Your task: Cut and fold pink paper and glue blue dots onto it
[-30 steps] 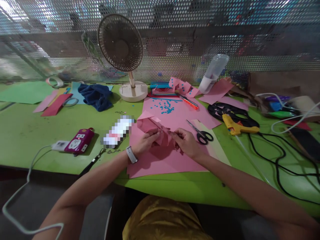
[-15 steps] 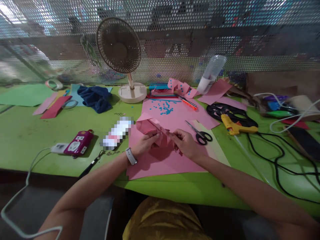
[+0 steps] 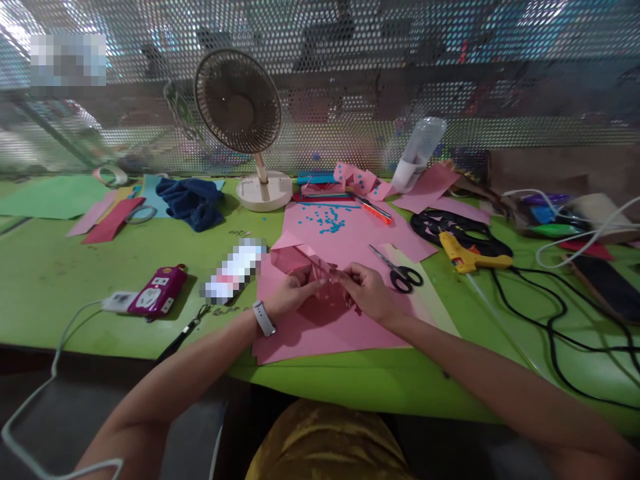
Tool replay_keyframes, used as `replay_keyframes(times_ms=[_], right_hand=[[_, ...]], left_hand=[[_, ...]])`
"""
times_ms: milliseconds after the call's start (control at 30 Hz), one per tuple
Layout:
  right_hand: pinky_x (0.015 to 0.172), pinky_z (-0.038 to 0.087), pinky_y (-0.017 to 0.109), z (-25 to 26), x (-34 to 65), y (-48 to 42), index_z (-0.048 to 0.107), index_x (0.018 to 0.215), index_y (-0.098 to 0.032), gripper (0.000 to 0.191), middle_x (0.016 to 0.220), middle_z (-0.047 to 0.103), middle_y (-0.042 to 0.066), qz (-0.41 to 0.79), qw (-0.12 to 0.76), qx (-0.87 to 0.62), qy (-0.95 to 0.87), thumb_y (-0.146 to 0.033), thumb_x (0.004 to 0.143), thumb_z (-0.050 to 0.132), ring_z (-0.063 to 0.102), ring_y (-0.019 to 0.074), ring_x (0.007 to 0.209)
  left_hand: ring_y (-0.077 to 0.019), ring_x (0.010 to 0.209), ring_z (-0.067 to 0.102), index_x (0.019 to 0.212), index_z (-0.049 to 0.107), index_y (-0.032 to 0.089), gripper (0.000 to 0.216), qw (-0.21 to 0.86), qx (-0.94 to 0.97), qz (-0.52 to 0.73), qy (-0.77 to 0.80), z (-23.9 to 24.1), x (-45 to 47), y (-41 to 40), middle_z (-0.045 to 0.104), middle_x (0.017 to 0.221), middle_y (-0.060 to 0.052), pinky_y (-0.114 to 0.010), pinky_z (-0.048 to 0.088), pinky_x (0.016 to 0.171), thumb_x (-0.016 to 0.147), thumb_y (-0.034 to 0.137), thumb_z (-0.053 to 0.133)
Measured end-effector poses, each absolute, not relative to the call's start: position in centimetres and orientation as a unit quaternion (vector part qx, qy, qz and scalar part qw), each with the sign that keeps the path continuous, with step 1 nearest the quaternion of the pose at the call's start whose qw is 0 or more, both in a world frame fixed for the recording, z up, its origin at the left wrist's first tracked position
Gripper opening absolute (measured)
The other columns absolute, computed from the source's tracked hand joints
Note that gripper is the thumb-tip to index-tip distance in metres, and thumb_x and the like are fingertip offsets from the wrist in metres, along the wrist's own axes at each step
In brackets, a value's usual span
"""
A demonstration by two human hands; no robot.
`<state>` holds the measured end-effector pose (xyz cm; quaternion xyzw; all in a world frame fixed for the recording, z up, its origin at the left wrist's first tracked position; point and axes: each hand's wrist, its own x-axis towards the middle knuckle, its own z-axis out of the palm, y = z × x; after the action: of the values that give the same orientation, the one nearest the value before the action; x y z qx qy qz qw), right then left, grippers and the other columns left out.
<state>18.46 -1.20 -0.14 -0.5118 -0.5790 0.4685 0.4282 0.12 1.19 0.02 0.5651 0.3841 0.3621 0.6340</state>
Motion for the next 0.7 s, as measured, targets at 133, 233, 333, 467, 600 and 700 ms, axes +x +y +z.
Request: replay_keyframes(times_ms=[133,233,333,467,600,700], right_hand=[[0.030,0.034,0.021,-0.03,18.26,-1.25,0.052,0.070,-0.021,0.047,0.045,0.051,-0.005,0.464,0.429,-0.514,-0.581,-0.067,0.076,0.061,0.045,0.0098,0.033],[0.031,0.035,0.021,-0.02,18.21,-1.30,0.052,0.070,-0.021,0.047,0.045,0.051,-0.005,0.464,0.425,-0.515,-0.582,-0.067,0.077,0.060,0.046,0.0100,0.033],[0.030,0.034,0.021,-0.14,18.20,-1.37,0.052,0.070,-0.021,0.046,0.045,0.051,-0.005,0.468,0.426,-0.510,-0.583,-0.065,0.079,0.059,0.046,0.0096,0.033],[0.029,0.034,0.020,-0.28,18.18,-1.45,0.053,0.071,-0.021,0.042,0.047,0.053,-0.005,0.484,0.428,-0.493,-0.583,-0.061,0.080,0.061,0.046,0.0088,0.032],[0.029,0.034,0.019,-0.26,18.08,-1.44,0.055,0.071,-0.020,0.042,0.047,0.052,-0.006,0.479,0.431,-0.494,-0.584,-0.060,0.081,0.061,0.046,0.0085,0.032],[0.030,0.035,0.019,-0.21,18.00,-1.42,0.055,0.071,-0.020,0.042,0.046,0.052,-0.005,0.476,0.432,-0.495,-0.585,-0.060,0.081,0.061,0.046,0.0080,0.033]], left_hand=[[-0.0104,0.060,0.052,0.081,0.060,0.014,0.035,0.606,0.575,0.376,0.400,-0.19,0.20,1.30,0.060,0.067,0.000,-0.023,0.040,0.057,0.075,0.046,0.073],[-0.0108,0.061,0.051,0.077,0.060,0.014,0.035,0.596,0.578,0.380,0.408,-0.41,0.21,1.32,0.060,0.067,-0.001,-0.024,0.039,0.057,0.076,0.047,0.072],[-0.0114,0.062,0.051,0.073,0.059,0.014,0.035,0.592,0.573,0.387,0.414,-0.42,0.25,1.26,0.061,0.068,-0.002,-0.025,0.040,0.058,0.076,0.047,0.072],[-0.0106,0.059,0.048,0.068,0.059,0.015,0.035,0.593,0.563,0.402,0.412,-0.25,0.45,1.15,0.059,0.065,-0.001,-0.025,0.038,0.055,0.076,0.047,0.072],[-0.0104,0.058,0.046,0.065,0.058,0.015,0.037,0.590,0.561,0.405,0.416,-0.37,0.56,1.19,0.055,0.062,0.000,-0.025,0.037,0.054,0.075,0.047,0.072],[-0.0099,0.056,0.043,0.063,0.056,0.016,0.039,0.574,0.574,0.400,0.425,-0.65,0.46,1.29,0.053,0.059,0.001,-0.024,0.036,0.052,0.076,0.050,0.071]])
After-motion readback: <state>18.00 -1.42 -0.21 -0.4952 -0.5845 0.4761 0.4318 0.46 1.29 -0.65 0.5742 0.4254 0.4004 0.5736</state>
